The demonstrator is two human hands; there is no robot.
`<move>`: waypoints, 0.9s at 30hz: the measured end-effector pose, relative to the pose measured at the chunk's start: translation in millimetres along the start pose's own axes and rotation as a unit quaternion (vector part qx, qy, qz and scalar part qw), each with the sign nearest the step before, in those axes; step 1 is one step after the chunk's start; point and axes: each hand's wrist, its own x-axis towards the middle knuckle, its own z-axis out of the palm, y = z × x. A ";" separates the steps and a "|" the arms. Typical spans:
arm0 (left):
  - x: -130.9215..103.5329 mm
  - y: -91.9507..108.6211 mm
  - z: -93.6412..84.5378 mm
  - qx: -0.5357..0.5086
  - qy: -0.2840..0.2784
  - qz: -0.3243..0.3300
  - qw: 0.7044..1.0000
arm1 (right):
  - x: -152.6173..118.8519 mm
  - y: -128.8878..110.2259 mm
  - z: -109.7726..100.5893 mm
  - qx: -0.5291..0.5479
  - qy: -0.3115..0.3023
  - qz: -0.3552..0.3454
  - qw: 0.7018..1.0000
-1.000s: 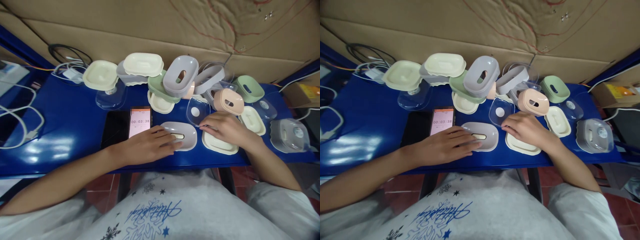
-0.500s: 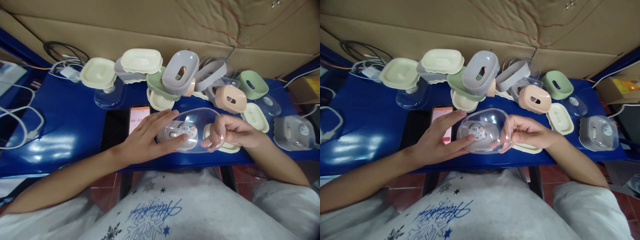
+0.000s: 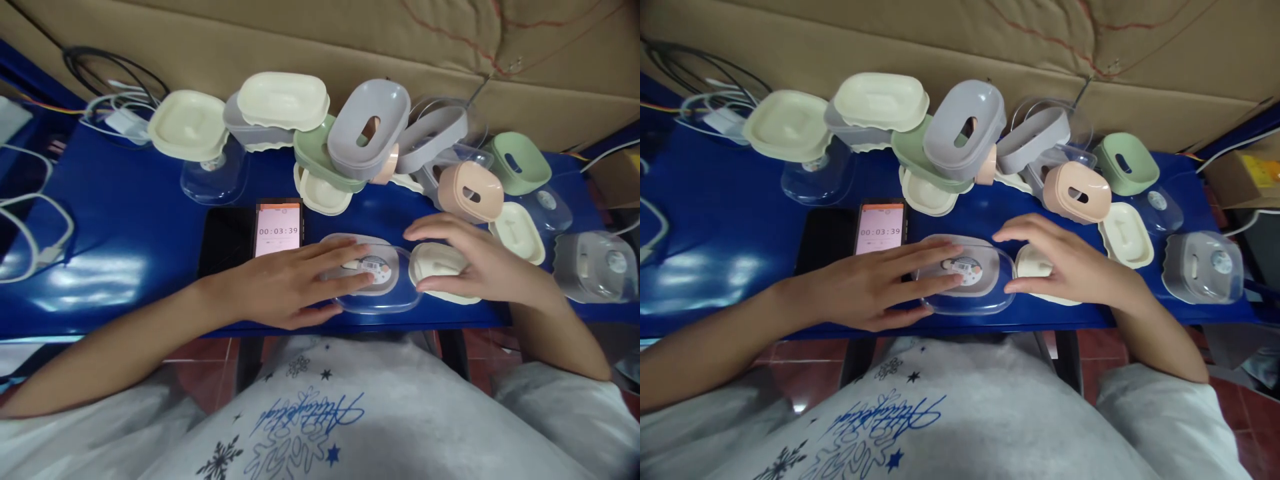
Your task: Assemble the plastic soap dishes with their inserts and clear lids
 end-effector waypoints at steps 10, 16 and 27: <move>-6.7 -11.4 -6.4 -0.034 -0.003 -0.046 0.998 | 9.4 3.3 38.5 -0.018 -0.078 -0.033 0.996; -9.2 -12.3 -8.1 -0.015 -0.023 -0.066 0.997 | 12.5 0.3 48.9 -0.050 -0.050 -0.075 0.995; -5.9 -19.0 1.2 0.041 -0.027 -0.065 0.997 | 13.3 5.4 44.0 -0.048 -0.055 -0.070 0.995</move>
